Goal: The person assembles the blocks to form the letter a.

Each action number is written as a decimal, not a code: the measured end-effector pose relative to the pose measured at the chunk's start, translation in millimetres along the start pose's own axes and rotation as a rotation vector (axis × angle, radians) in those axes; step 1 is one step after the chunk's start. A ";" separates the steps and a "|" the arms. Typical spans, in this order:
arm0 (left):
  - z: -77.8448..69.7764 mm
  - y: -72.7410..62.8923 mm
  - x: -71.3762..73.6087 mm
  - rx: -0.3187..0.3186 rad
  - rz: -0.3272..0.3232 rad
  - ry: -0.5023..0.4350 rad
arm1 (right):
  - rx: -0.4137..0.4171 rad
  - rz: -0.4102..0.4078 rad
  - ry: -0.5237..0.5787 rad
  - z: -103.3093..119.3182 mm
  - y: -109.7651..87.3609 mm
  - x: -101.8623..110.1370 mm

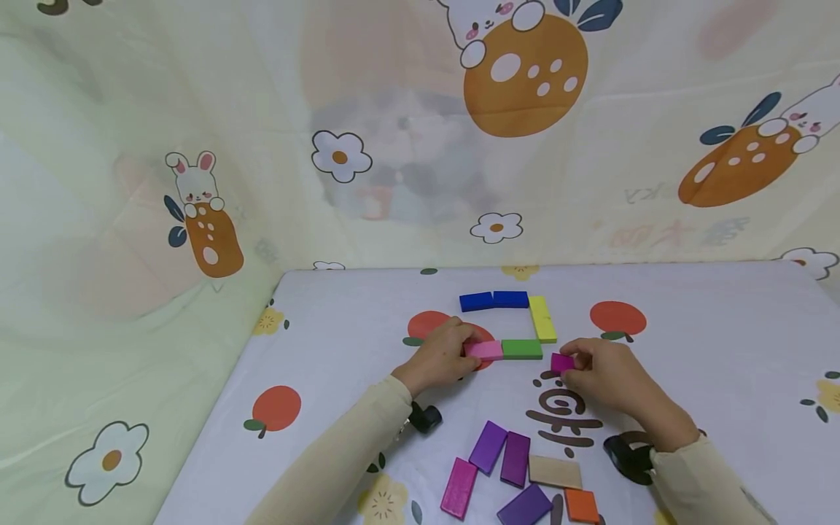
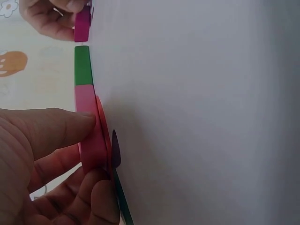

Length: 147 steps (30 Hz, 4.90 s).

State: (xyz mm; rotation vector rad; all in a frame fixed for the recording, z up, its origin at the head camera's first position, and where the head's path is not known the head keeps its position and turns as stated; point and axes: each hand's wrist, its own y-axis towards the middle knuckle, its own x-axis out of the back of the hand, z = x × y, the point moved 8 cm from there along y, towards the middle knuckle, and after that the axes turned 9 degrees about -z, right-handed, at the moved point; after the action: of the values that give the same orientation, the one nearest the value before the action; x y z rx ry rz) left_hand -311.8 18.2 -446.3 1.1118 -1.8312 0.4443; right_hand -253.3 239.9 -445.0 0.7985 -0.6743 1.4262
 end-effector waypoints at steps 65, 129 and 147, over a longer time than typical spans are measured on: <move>4.7 -1.0 -2.0 0.022 0.015 -0.035 | -0.154 -0.016 0.148 -12.6 24.0 -4.5; 3.4 -1.9 -0.3 -0.006 0.017 -0.015 | -0.191 -0.008 0.175 -13.9 23.7 -4.6; 3.6 -2.4 -0.8 -0.016 0.018 -0.023 | -0.191 -0.015 0.182 -15.9 23.1 -5.5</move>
State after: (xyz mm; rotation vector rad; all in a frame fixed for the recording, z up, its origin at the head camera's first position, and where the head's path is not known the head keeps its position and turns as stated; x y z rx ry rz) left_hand -311.6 14.9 -449.2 1.0941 -1.8630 0.4289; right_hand -277.6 249.0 -457.0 0.5165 -0.6512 1.3780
